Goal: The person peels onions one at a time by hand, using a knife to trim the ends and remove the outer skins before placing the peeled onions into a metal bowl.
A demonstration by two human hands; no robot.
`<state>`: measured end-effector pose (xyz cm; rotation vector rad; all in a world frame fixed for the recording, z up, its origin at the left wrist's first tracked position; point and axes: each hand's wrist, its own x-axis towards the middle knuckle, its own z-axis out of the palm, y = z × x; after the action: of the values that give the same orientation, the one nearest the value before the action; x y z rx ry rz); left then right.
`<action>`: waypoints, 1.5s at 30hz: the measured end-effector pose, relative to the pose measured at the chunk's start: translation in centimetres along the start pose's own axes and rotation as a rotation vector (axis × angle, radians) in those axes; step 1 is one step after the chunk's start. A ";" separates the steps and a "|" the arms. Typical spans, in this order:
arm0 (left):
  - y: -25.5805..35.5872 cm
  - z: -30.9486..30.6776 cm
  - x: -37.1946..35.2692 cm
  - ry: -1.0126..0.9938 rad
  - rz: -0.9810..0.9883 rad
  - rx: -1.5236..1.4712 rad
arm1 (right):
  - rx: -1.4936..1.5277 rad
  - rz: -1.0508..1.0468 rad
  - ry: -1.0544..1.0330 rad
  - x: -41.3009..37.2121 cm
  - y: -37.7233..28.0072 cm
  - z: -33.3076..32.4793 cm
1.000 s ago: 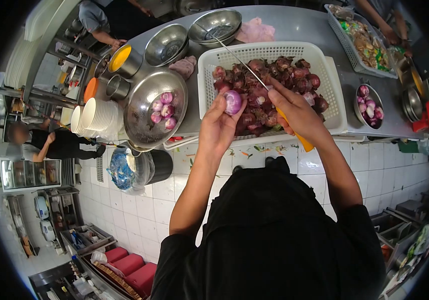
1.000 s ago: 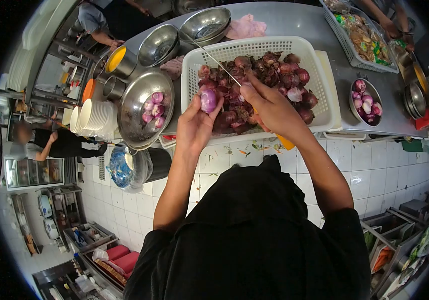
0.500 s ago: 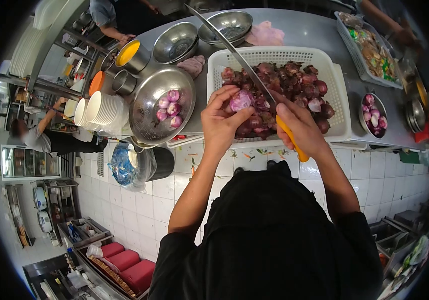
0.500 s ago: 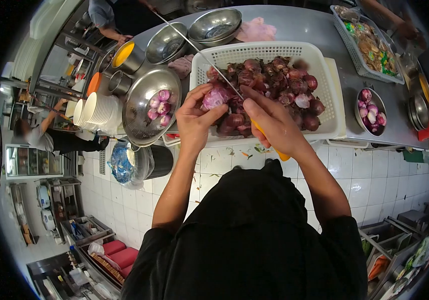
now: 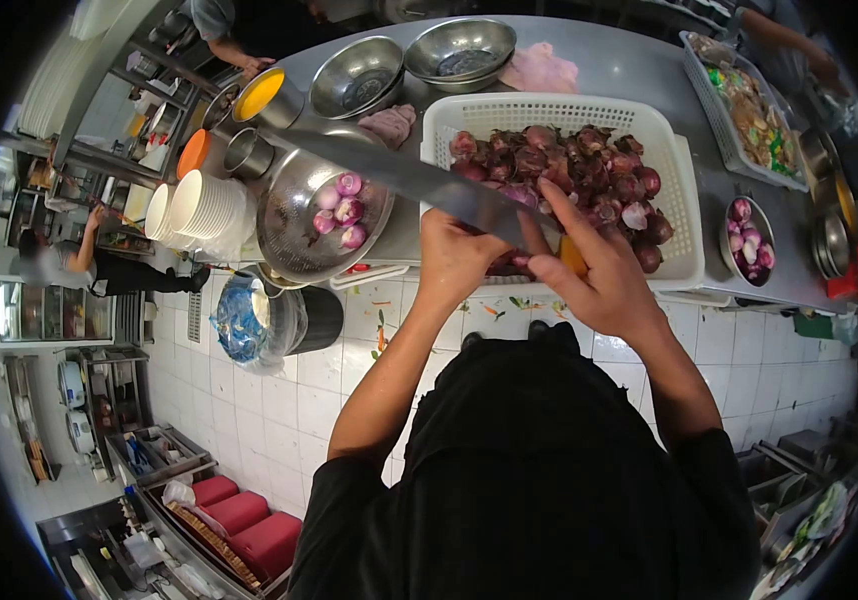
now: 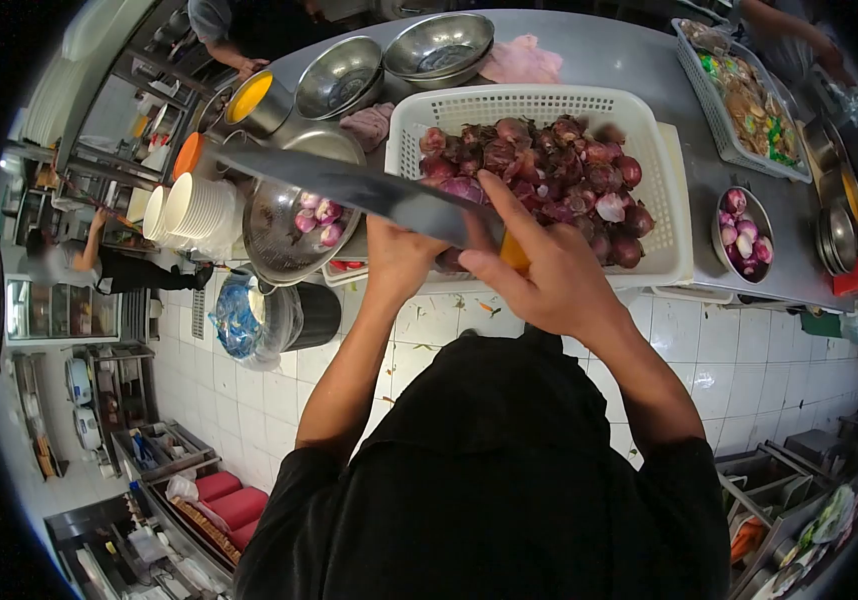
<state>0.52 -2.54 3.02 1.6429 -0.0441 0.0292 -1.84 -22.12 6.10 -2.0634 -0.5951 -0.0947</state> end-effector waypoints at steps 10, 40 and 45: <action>0.8 0.1 -0.4 0.007 0.088 -0.099 | -0.045 0.044 -0.075 0.4 -1.0 -0.2; -3.1 -8.8 -0.1 0.307 -0.002 -0.059 | 0.549 0.887 0.058 2.4 4.0 -1.3; -8.6 -19.4 0.8 0.488 -0.047 0.292 | 0.488 0.865 0.154 0.7 3.1 -2.8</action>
<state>1.85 17.46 -4.08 1.8857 0.3875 0.4155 0.67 -25.49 5.39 -1.6513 0.3694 0.3587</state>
